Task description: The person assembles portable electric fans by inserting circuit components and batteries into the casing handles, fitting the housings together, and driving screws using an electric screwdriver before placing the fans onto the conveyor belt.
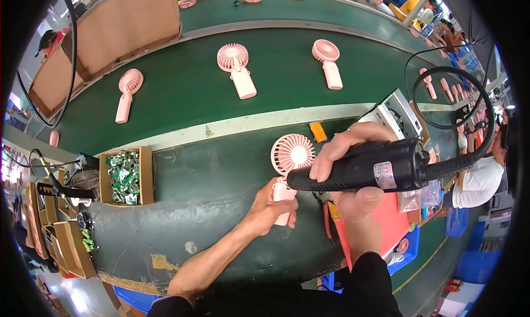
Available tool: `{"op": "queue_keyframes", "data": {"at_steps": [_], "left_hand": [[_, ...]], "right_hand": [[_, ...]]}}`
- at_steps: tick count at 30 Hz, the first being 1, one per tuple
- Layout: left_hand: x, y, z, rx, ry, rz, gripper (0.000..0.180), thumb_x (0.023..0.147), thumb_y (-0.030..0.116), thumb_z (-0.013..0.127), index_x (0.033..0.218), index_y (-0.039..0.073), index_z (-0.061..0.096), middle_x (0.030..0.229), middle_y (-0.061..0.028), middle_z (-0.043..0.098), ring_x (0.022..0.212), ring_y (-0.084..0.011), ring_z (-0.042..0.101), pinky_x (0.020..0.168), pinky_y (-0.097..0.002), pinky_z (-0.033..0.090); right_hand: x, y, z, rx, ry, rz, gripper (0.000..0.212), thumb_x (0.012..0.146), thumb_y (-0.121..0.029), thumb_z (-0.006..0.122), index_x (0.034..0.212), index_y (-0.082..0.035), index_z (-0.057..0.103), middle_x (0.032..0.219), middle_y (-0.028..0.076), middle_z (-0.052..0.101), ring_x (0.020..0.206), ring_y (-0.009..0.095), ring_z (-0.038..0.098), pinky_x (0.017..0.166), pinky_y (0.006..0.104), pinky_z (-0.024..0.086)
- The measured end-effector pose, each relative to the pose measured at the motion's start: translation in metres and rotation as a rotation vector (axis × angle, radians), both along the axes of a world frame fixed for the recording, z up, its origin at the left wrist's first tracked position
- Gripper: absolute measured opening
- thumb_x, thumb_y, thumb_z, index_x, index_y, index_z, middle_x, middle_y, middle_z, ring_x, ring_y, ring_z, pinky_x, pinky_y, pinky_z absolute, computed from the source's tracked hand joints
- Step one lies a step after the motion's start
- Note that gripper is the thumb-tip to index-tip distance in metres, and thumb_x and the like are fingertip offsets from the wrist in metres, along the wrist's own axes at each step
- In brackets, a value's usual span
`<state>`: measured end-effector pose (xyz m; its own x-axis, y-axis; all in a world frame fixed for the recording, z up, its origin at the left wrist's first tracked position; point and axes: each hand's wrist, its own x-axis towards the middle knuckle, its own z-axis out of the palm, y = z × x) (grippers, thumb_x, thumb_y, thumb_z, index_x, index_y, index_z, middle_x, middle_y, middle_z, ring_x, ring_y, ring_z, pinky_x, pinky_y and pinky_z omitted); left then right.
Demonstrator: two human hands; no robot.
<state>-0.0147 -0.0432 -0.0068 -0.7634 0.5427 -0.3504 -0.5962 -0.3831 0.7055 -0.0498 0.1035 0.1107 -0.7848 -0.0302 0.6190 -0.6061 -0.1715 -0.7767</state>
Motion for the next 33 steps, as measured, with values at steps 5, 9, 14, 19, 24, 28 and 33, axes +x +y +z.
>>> {"op": "queue_keyframes", "data": {"at_steps": [5, 9, 14, 19, 24, 28, 33], "left_hand": [[-0.001, -0.009, 0.001, -0.026, 0.007, 0.0, 0.048, 0.077, -0.009, 0.056, 0.123, -0.003, 0.041, 0.08, -0.0117, 0.059, 0.057, -0.0213, 0.063, 0.048, -0.0346, 0.052], [-0.003, -0.009, 0.006, -0.028, 0.007, -0.011, 0.047, 0.078, -0.009, 0.057, 0.122, -0.003, 0.042, 0.081, -0.0117, 0.059, 0.057, -0.0212, 0.062, 0.048, -0.0346, 0.051], [0.002, 0.002, -0.008, -0.127, 0.074, -0.035, 0.043, 0.075, 0.002, 0.067, 0.114, -0.001, 0.049, 0.075, -0.0115, 0.059, 0.052, -0.0208, 0.059, 0.045, -0.0332, 0.049], [0.001, -0.01, 0.002, -0.114, 0.072, 0.054, 0.033, 0.075, 0.001, 0.062, 0.105, -0.008, 0.053, 0.075, -0.0125, 0.059, 0.049, -0.0202, 0.057, 0.038, -0.031, 0.048], [0.004, 0.008, 0.002, -0.087, 0.045, 0.033, 0.032, 0.076, -0.001, 0.059, 0.107, -0.008, 0.052, 0.076, -0.0138, 0.058, 0.047, -0.0205, 0.056, 0.036, -0.0304, 0.045], [0.003, 0.008, 0.005, -0.092, 0.045, 0.022, 0.033, 0.076, -0.002, 0.058, 0.109, -0.008, 0.051, 0.076, -0.0141, 0.057, 0.047, -0.0206, 0.056, 0.035, -0.0305, 0.045], [0.003, 0.003, 0.002, -0.083, 0.051, 0.04, 0.035, 0.075, -0.004, 0.056, 0.11, -0.008, 0.052, 0.074, -0.0141, 0.057, 0.046, -0.021, 0.055, 0.034, -0.0301, 0.045]], "right_hand": [[-0.003, -0.013, -0.001, -0.033, -0.063, -0.004, 0.081, 0.08, -0.061, 0.068, 0.12, 0.003, 0.038, 0.086, 0.014, 0.057, 0.059, 0.02, 0.06, 0.053, 0.0336, 0.056], [-0.011, -0.015, -0.01, -0.2, 0.047, 0.098, 0.069, 0.075, -0.02, 0.079, 0.128, 0.003, 0.042, 0.083, 0.016, 0.061, 0.066, 0.018, 0.062, 0.056, 0.0287, 0.05], [-0.001, 0.002, -0.013, 0.055, -0.253, 0.026, 0.062, 0.067, -0.006, 0.085, 0.119, -0.001, 0.051, 0.087, 0.009, 0.063, 0.074, 0.013, 0.062, 0.064, 0.0296, 0.054], [-0.012, -0.027, -0.014, 0.053, -0.073, -0.109, 0.049, 0.062, -0.02, 0.088, 0.097, 0.0, 0.058, 0.08, 0.004, 0.059, 0.066, 0.01, 0.055, 0.059, 0.0277, 0.047], [-0.009, -0.013, -0.012, 0.084, -0.005, -0.171, 0.048, 0.063, -0.017, 0.085, 0.097, 0.0, 0.056, 0.072, 0.005, 0.057, 0.056, 0.015, 0.054, 0.052, 0.0272, 0.042], [-0.013, -0.018, -0.015, 0.062, 0.047, -0.168, 0.046, 0.064, -0.016, 0.084, 0.096, -0.001, 0.055, 0.065, 0.003, 0.056, 0.051, 0.014, 0.053, 0.048, 0.0272, 0.04], [-0.012, -0.024, -0.011, 0.085, 0.049, -0.139, 0.043, 0.065, -0.018, 0.083, 0.093, -0.002, 0.054, 0.06, 0.002, 0.054, 0.047, 0.012, 0.05, 0.046, 0.0269, 0.039]]}}
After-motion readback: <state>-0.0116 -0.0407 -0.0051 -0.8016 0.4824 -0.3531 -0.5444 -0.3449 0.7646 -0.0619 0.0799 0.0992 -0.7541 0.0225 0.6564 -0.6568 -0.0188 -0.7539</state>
